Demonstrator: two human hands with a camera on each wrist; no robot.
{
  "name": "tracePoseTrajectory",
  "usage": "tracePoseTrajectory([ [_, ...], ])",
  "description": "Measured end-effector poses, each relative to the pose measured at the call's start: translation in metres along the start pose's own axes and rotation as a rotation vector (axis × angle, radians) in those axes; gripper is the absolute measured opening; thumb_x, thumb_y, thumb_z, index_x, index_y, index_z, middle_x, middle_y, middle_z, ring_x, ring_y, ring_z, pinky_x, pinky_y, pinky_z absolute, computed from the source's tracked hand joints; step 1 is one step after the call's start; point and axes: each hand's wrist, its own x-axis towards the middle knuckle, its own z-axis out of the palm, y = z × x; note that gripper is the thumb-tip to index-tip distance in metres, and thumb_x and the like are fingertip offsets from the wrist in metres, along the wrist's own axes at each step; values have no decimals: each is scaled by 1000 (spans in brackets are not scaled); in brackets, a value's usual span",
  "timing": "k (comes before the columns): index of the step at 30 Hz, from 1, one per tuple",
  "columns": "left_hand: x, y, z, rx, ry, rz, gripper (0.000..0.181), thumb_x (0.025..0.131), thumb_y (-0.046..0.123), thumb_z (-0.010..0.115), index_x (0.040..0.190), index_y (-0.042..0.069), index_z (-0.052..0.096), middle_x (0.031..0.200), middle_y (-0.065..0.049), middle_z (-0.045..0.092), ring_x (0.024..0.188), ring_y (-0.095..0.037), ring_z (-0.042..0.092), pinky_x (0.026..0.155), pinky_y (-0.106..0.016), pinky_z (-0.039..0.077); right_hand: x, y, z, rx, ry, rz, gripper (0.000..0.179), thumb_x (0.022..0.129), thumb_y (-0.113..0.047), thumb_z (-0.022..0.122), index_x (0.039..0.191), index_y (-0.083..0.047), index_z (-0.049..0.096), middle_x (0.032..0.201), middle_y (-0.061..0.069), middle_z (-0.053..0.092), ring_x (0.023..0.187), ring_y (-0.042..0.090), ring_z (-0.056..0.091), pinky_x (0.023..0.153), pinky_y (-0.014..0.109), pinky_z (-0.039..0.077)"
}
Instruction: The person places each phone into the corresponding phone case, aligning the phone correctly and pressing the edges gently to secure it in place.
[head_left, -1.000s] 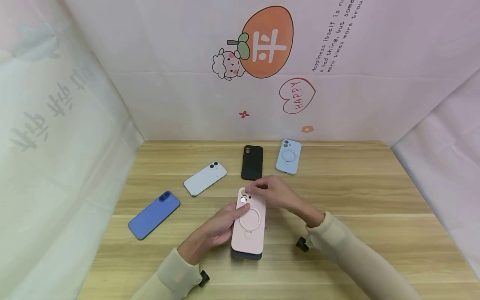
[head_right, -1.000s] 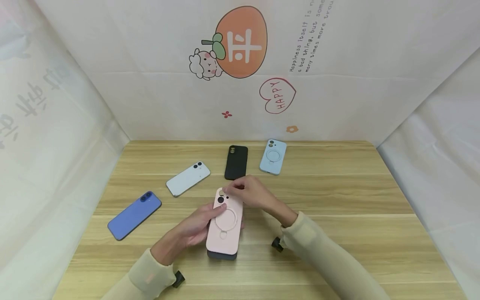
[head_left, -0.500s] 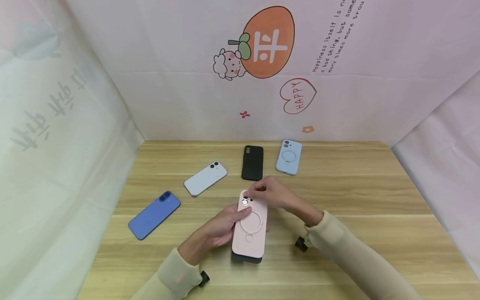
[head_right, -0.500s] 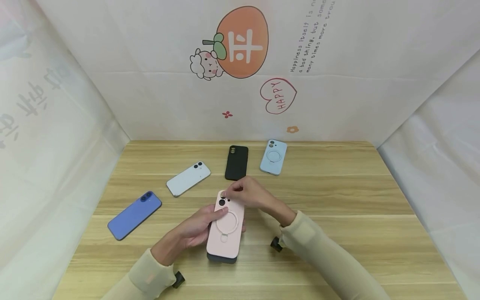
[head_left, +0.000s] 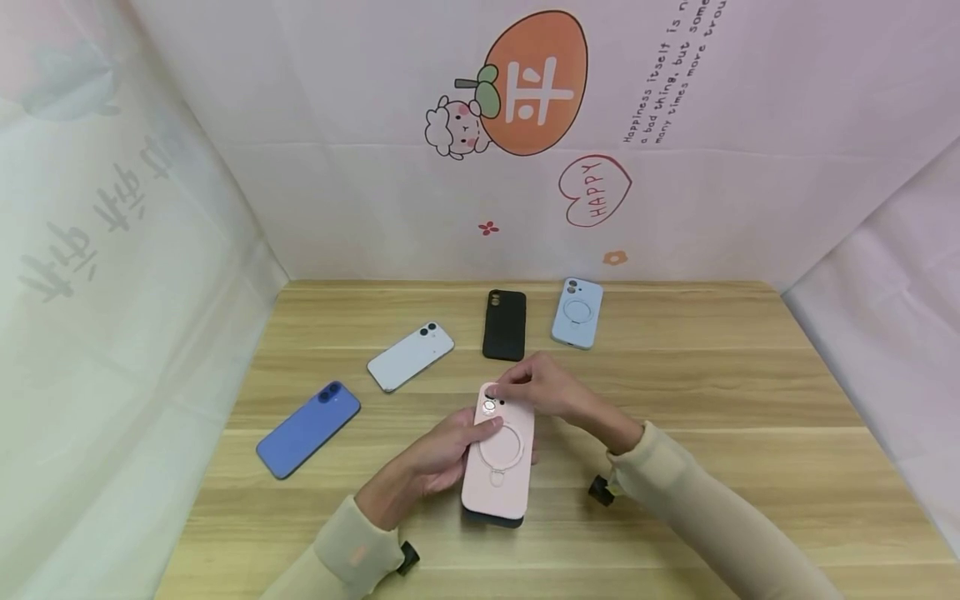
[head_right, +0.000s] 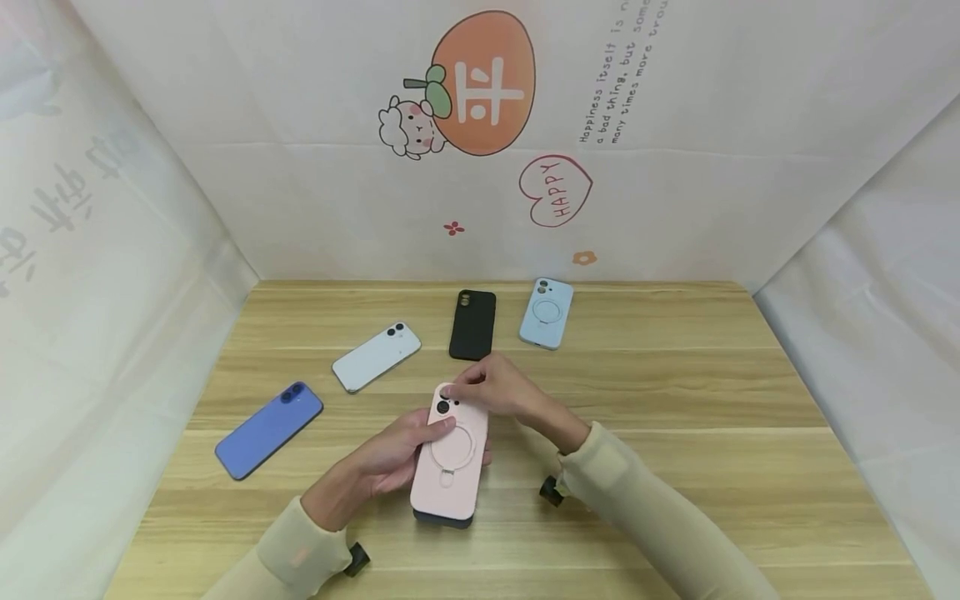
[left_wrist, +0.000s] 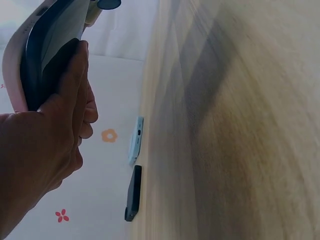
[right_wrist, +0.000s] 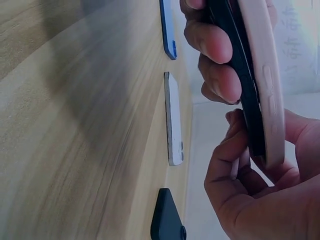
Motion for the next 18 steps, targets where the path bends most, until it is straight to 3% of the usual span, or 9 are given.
tracePoseTrajectory([
  [6,0,0,0,-1,-31,11,47,116,11,34,161,-1,29,150,-44,45,132,-46,61,106,-51,56,0,2,0,31,-9,-5,16,98,-18,77,99,-4,85,95,7,81,77,14,64,56,19,46],
  [9,0,-1,1,2,-26,17,46,116,10,34,161,-1,30,148,-43,48,130,-45,62,106,-51,56,0,3,1,47,-18,-4,17,98,-18,77,100,-3,84,94,8,81,72,12,64,53,19,45],
  [15,-1,-2,2,9,-4,18,46,116,10,37,160,0,31,141,-30,61,125,-41,67,104,-51,57,-1,5,2,64,-27,9,17,99,-18,77,100,-2,84,93,9,81,68,11,63,52,20,46],
  [18,0,-2,2,19,-16,30,46,116,9,35,161,-1,30,142,-35,58,126,-42,66,104,-51,57,-3,3,2,72,-22,23,18,98,-19,77,101,-3,84,95,8,81,73,12,65,55,20,47],
])
